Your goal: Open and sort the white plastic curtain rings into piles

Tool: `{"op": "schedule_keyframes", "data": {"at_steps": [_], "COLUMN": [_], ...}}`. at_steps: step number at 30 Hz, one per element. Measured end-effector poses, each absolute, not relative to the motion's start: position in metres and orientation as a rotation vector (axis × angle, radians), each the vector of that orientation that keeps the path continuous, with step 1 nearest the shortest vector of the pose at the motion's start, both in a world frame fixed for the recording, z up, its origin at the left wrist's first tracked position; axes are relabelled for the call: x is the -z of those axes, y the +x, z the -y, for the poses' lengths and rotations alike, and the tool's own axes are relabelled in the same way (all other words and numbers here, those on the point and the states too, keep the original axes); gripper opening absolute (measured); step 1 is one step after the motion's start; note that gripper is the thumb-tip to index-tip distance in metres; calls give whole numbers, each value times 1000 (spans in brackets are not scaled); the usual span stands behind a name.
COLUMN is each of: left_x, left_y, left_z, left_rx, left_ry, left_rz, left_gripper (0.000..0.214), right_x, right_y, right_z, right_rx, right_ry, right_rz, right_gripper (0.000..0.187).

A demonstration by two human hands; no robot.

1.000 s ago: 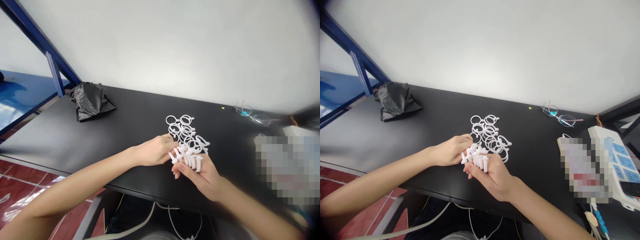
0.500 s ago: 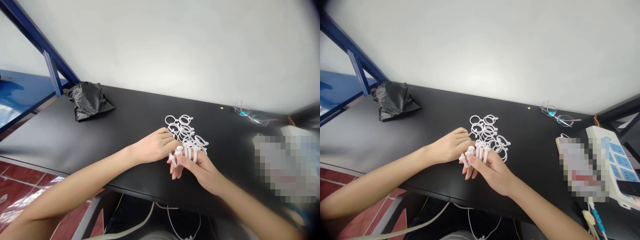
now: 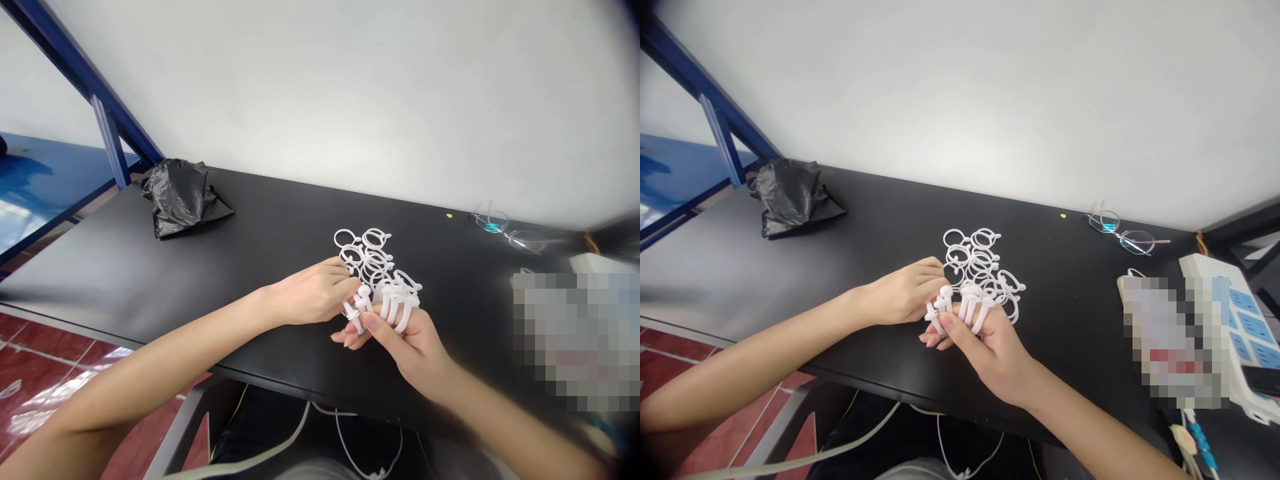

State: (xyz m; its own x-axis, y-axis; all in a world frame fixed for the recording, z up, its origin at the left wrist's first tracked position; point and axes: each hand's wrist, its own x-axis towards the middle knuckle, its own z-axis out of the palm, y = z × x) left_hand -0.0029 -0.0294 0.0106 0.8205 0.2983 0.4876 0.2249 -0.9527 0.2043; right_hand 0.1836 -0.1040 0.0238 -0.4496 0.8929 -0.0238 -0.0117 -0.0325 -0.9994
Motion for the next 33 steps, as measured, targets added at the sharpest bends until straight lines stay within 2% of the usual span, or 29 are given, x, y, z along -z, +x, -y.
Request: {"op": "schedule_keyframes", "data": {"at_steps": [9, 18, 26, 33], "left_x": [-8, -11, -18, -17], "left_y": [-2, -5, -7, -4], "left_z": [32, 29, 28, 33], "left_rx": [-745, -761, -1045, -972], "left_ry": [2523, 3016, 3161, 3210], "left_rz": [-432, -605, -642, -560], "left_gripper": [27, 34, 33, 36], "right_x": [-25, -25, -25, -26], "right_y": [186, 182, 183, 182], "right_z": [101, 88, 90, 93], "right_rx": [-1648, -1996, -1833, -1756], "right_ry": [-965, -979, -944, -933], "right_rz": [1497, 1261, 1254, 1390], "right_gripper": [33, 36, 30, 38]}}
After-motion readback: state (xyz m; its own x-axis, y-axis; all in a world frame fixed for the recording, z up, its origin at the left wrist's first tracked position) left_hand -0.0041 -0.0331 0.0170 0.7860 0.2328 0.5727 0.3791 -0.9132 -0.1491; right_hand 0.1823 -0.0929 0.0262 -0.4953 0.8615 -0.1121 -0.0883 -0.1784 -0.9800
